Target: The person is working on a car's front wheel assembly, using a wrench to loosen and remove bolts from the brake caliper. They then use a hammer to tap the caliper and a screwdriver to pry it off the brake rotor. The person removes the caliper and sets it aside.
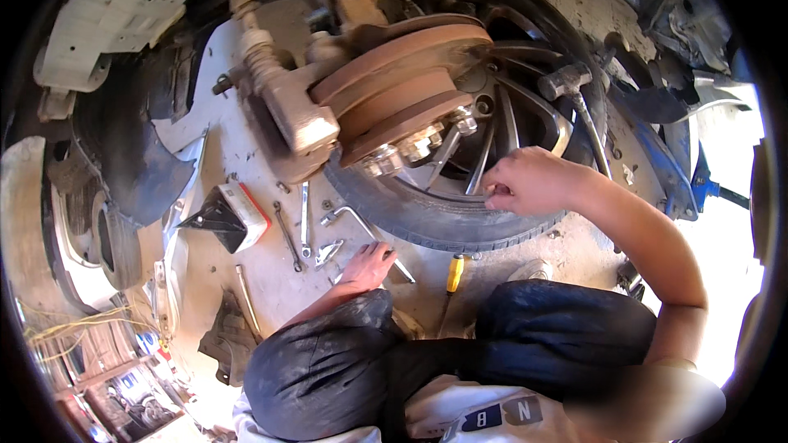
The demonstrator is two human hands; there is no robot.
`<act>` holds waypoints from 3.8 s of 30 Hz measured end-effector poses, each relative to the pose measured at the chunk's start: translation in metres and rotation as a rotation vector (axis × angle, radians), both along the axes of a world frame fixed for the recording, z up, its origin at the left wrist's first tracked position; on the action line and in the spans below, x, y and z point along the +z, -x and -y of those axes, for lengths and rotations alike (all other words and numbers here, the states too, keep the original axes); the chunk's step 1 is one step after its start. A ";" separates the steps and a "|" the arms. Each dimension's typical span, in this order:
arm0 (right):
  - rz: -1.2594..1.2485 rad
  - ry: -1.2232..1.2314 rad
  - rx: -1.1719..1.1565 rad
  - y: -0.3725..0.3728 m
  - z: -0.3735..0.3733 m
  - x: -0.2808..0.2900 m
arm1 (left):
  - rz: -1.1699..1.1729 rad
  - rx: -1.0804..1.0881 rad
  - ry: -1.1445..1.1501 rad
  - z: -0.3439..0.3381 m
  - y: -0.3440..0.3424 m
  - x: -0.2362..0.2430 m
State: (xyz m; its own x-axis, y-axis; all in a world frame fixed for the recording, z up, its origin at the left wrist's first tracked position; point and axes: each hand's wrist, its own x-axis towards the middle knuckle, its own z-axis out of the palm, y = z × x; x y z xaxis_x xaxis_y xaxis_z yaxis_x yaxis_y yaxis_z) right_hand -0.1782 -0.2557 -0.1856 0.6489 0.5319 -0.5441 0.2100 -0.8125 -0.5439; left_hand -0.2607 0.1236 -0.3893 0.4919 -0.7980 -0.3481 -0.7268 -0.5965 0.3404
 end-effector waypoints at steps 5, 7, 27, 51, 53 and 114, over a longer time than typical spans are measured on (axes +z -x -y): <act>-0.017 -0.010 0.010 0.006 -0.009 0.000 | 0.178 -0.106 0.155 0.022 -0.019 0.015; 0.005 -0.010 0.012 0.010 -0.010 -0.004 | 0.232 -0.152 0.226 0.033 -0.025 0.011; -0.093 0.007 -0.028 0.028 -0.008 -0.015 | -0.061 -0.066 -0.230 0.046 -0.018 0.008; 1.121 0.081 0.139 0.026 -0.034 0.153 | -0.548 0.236 0.578 0.103 -0.115 0.408; 1.233 0.198 -0.021 0.000 -0.007 0.159 | -0.300 0.377 0.894 0.111 -0.134 0.407; 1.163 -0.875 -0.068 -0.126 0.004 0.101 | 0.250 0.895 0.346 0.131 -0.226 0.333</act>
